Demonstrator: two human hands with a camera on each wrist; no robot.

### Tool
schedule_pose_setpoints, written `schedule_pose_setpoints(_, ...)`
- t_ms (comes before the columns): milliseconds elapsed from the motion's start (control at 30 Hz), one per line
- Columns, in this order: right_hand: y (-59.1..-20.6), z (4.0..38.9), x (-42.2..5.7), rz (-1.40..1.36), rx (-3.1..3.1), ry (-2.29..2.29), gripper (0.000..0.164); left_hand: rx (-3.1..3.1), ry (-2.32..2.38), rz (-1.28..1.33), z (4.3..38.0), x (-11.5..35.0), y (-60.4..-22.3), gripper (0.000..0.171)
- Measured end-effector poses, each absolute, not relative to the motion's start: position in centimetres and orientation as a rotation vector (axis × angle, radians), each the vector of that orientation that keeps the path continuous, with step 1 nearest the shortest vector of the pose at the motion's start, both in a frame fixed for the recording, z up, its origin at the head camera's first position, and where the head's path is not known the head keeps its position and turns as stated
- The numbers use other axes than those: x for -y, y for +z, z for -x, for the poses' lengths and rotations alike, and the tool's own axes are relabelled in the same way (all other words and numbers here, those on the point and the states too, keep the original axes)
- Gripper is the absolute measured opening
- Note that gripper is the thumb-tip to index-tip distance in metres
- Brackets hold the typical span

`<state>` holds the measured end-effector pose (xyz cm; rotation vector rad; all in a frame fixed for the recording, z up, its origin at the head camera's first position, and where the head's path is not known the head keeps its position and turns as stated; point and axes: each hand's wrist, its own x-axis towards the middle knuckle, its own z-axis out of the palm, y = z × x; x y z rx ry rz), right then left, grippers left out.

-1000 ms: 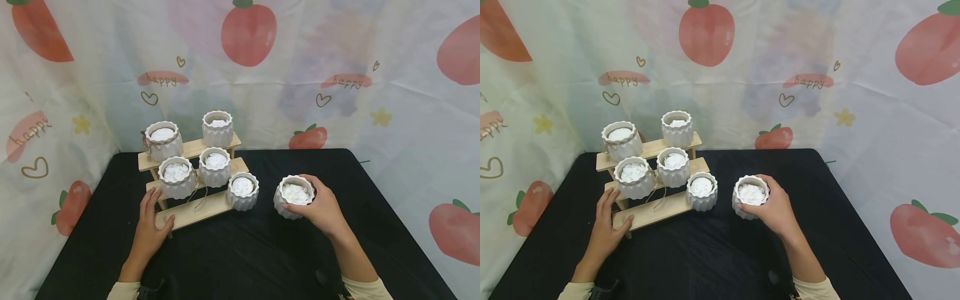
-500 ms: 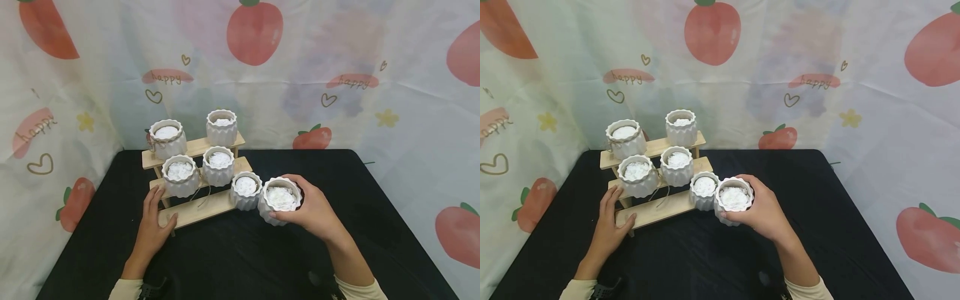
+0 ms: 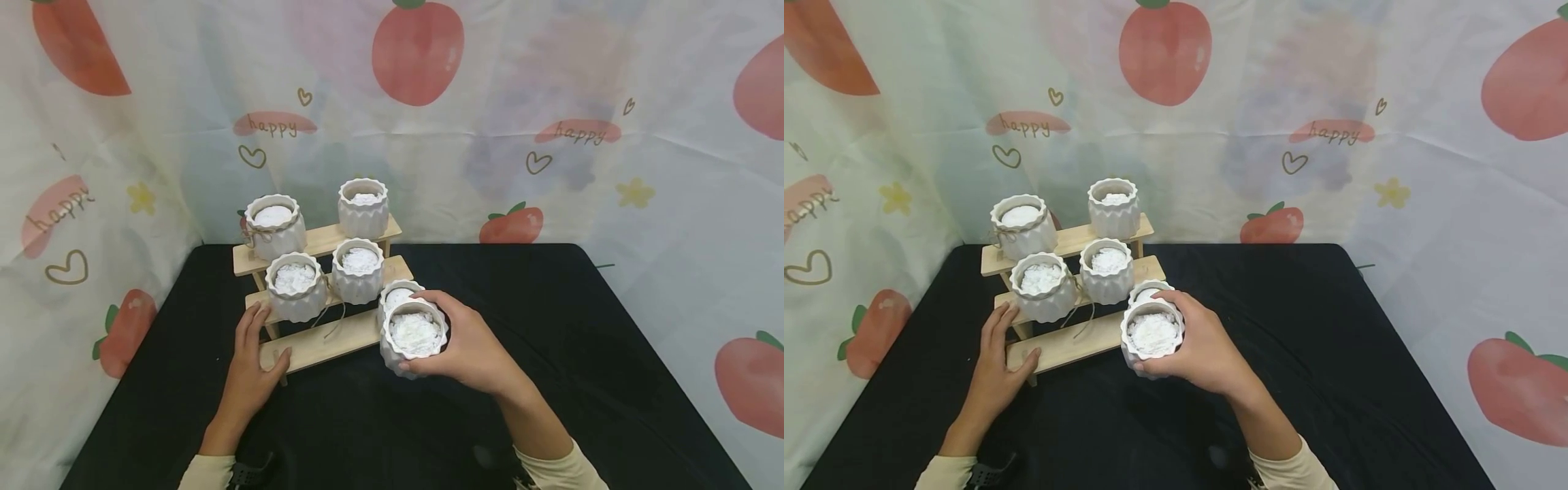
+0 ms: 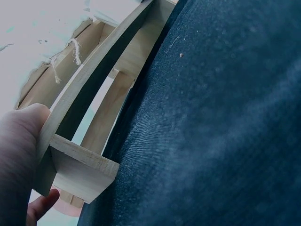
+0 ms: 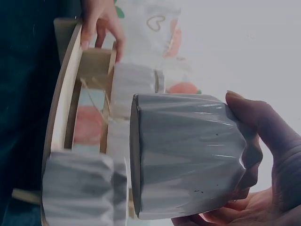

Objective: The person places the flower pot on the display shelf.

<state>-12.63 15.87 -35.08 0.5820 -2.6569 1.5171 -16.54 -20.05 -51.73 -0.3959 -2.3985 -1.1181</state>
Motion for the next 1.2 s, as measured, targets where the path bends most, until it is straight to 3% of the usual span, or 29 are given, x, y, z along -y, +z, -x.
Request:
schedule_pose_setpoints(667,-37.7,14.7,-9.6,-0.759,2.689,1.414,0.087,2.378,-1.103,0.413,16.7,19.9,-51.9,0.095)
schedule_pose_setpoints(1200,-40.7,16.4,-5.6,-0.641,2.68,1.261,0.088,2.373,-1.071,0.42,16.8,20.2,-52.0,0.096)
